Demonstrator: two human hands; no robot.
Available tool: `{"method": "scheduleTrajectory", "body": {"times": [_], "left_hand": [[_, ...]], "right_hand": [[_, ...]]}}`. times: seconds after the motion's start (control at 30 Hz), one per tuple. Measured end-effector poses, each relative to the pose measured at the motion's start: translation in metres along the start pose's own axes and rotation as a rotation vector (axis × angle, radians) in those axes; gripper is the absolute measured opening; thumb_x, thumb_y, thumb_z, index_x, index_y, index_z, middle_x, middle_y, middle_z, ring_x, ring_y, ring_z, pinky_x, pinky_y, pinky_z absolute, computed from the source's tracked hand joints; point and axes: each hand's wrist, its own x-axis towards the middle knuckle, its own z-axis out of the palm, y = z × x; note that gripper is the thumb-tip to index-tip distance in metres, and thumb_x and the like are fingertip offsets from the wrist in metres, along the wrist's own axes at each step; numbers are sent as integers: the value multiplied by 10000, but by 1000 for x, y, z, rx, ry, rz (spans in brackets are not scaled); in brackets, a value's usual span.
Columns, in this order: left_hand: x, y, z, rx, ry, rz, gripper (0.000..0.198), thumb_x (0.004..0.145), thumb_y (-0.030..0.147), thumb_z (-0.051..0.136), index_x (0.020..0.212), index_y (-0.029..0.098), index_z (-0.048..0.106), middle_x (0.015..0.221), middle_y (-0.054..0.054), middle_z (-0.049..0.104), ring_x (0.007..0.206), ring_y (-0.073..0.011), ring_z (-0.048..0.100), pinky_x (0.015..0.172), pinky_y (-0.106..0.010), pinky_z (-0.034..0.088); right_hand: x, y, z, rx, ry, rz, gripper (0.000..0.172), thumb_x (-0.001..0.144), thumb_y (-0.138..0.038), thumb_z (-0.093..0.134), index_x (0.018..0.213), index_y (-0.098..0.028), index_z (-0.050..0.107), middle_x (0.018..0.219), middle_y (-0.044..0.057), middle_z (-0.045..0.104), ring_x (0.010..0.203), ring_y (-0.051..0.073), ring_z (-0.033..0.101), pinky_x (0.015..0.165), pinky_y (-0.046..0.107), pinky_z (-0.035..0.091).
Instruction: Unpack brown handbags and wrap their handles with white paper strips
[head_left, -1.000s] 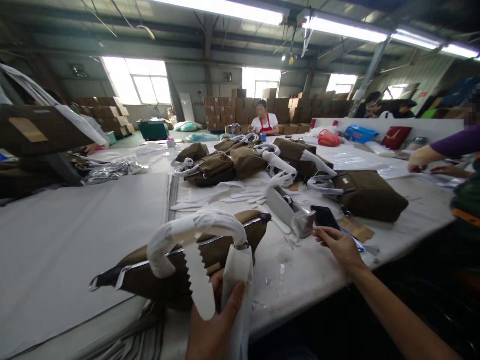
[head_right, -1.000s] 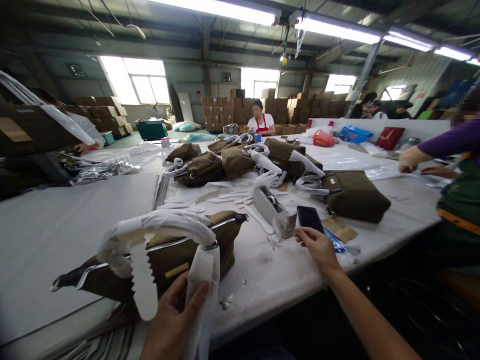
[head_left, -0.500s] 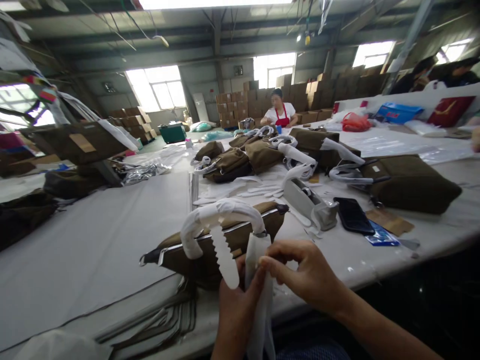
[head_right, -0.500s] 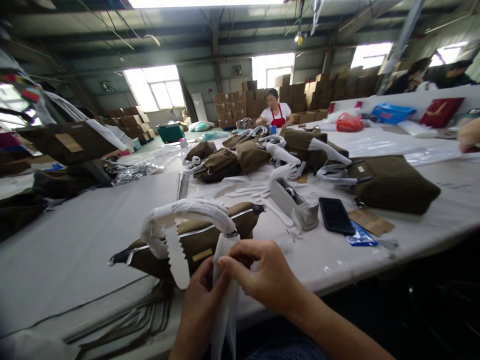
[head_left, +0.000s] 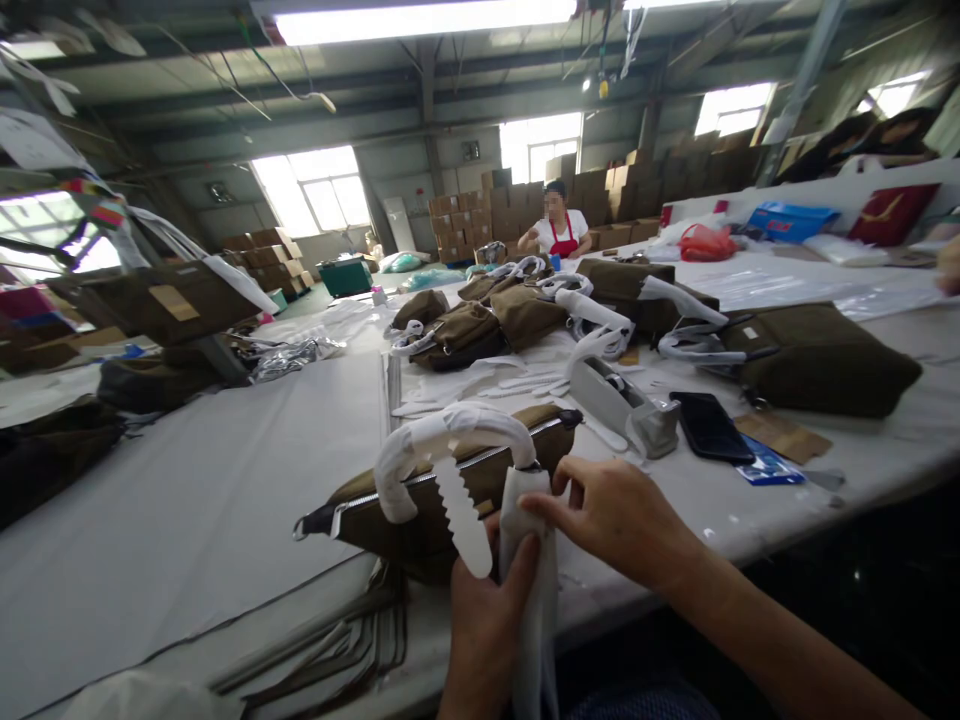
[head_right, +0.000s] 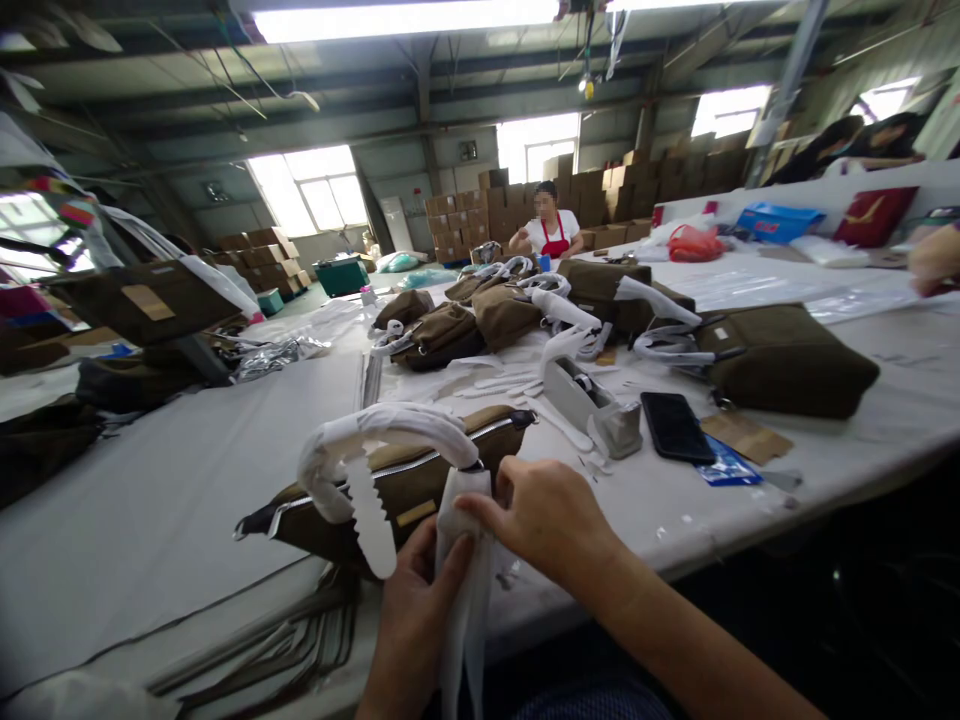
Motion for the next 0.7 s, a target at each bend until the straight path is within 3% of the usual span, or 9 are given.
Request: {"method": "scheduleTrajectory", "body": {"times": [0.07, 0.17, 0.23, 0.33, 0.47, 0.57, 0.63, 0.7], "left_hand": [[0, 2, -2, -42, -8, -30, 532, 749, 525, 785, 1116, 144, 723, 1109, -136, 752, 1010, -330, 693, 822, -360, 542], [-1, 6, -2, -126, -44, -61, 562, 729, 548, 795, 1099, 130, 730, 1091, -147, 752, 1042, -343, 679, 824, -358, 545], [-2, 9, -1, -194, -78, -89, 591, 712, 565, 804, 1096, 121, 731, 1056, -151, 756, 1024, -336, 684, 829, -357, 545], [-2, 11, 2, -277, -126, -139, 636, 696, 585, 809, 1109, 109, 722, 1009, -160, 758, 962, -324, 703, 802, -358, 554], [-3, 11, 6, -313, -90, -147, 662, 684, 573, 822, 1146, 112, 714, 1045, -172, 752, 1049, -360, 687, 856, -392, 557], [-2, 10, 7, -310, -70, -118, 625, 709, 530, 822, 1170, 122, 711, 1130, -173, 738, 1174, -372, 636, 991, -427, 504], [-2, 9, 6, -298, -88, -114, 591, 741, 494, 811, 1196, 133, 700, 1179, -169, 727, 1223, -365, 609, 1048, -437, 464], [-2, 9, 6, -277, -104, -114, 563, 769, 465, 801, 1217, 142, 686, 1212, -163, 717, 1244, -353, 597, 1075, -436, 438]], "right_hand": [[3, 8, 5, 241, -130, 111, 544, 729, -734, 683, 636, -201, 627, 559, 54, 647, 508, 188, 601, 491, 276, 366], [3, 20, 26, 864, -401, 202, 613, 708, -779, 668, 617, -187, 538, 491, 2, 571, 385, 122, 506, 410, 234, 353], [-1, 25, 46, 1096, -430, 192, 675, 705, -850, 590, 627, -186, 494, 472, -37, 503, 374, 85, 438, 410, 216, 349], [-9, 26, 68, 1150, -352, 188, 702, 753, -877, 488, 642, -184, 487, 454, -65, 438, 374, 64, 373, 416, 205, 337], [-20, 23, 63, 1090, -222, 191, 512, 783, -649, 707, 696, -151, 630, 589, 0, 617, 500, 116, 552, 497, 227, 451], [-27, 18, 45, 1022, -41, 132, 384, 887, -539, 652, 979, -178, 745, 894, 54, 745, 819, 195, 684, 793, 299, 555], [-29, 15, 36, 968, -60, 51, 403, 928, -512, 604, 1155, -205, 734, 1111, 76, 745, 1048, 248, 673, 1000, 378, 504], [-30, 15, 31, 914, -126, -7, 406, 934, -508, 595, 1169, -212, 744, 1174, 85, 735, 1129, 277, 651, 1067, 414, 462]]}}
